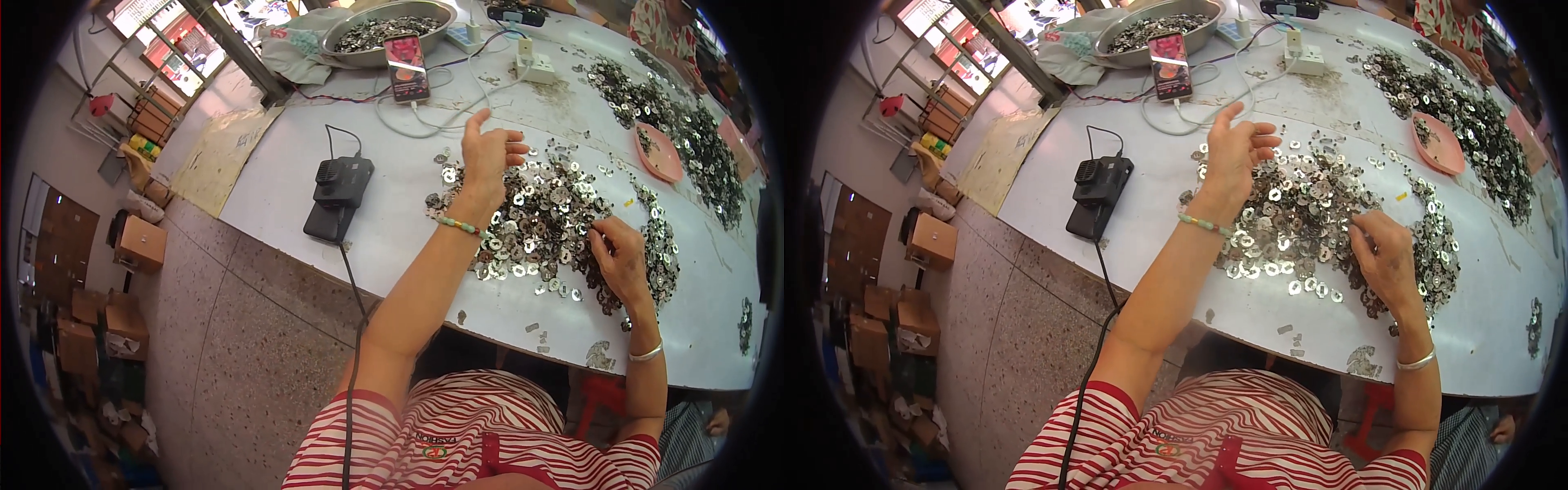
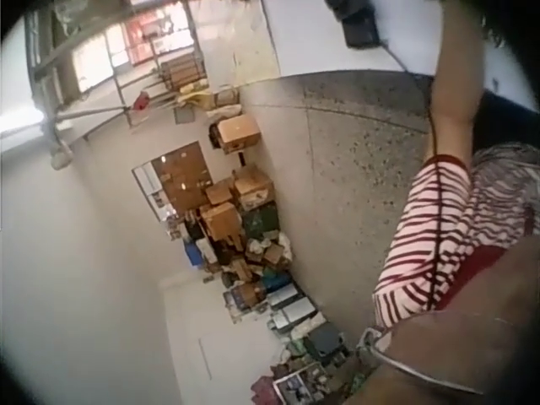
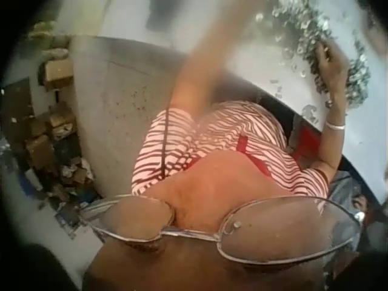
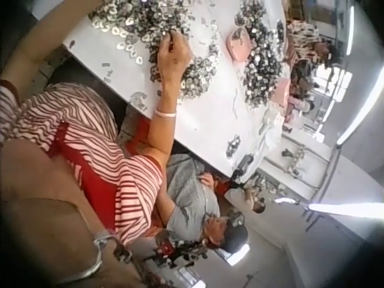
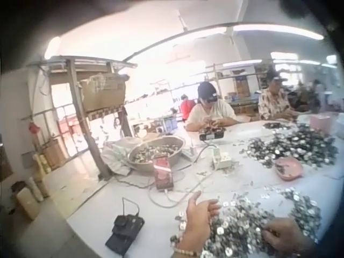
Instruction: The person sorts small metal washer-like parts by hand on a workbench, inspecting them one by one.
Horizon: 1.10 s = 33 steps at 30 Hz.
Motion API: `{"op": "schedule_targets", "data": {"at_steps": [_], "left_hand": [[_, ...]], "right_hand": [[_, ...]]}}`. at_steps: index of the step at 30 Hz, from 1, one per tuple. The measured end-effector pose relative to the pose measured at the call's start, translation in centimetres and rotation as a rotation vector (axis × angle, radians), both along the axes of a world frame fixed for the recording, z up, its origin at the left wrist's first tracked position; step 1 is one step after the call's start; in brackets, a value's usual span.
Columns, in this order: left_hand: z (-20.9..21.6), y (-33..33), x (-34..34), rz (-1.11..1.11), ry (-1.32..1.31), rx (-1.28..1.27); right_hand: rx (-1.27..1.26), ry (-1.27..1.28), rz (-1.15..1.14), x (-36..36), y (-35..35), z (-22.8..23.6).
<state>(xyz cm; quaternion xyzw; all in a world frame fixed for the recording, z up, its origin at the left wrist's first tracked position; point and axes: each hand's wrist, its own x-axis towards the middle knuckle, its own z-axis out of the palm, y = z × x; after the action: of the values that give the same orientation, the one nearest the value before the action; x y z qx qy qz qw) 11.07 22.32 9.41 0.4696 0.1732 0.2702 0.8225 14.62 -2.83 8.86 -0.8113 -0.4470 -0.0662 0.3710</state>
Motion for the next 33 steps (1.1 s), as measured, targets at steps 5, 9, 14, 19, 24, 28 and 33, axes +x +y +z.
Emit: {"op": "schedule_targets", "data": {"at_steps": [5,9,14,19,24,28,33], "left_hand": [[0.4,-0.7,-0.2,0.005,0.010,-0.005],[0.7,-0.9,-0.6,0.178,0.020,-0.005],[-0.1,-0.9,-0.3,0.092,0.033,-0.008],[-0.6,-0.9,0.3,-0.028,-0.002,0.062],[0.2,0.1,-0.1,-0.039,0.028,0.171],[-0.1,-0.7,0.2,-0.077,0.034,0.196],[-0.1,-0.9,0.0,-0.110,0.040,0.246]], "right_hand": [[0.019,-0.022,-0.004,0.0,0.0,-0.2],[-0.009,-0.049,-0.010,-0.4,-0.2,0.0],[-0.052,-0.119,-0.002,-1.0,-0.5,-0.2],[-0.060,-0.230,0.011,-1.2,-0.5,-0.4],[-0.066,-0.273,0.055,-1.1,0.3,-0.5],[-0.137,-0.353,0.355,-2.3,0.8,0.7],[-0.198,-0.413,0.375,-2.3,0.6,-0.8]]}}
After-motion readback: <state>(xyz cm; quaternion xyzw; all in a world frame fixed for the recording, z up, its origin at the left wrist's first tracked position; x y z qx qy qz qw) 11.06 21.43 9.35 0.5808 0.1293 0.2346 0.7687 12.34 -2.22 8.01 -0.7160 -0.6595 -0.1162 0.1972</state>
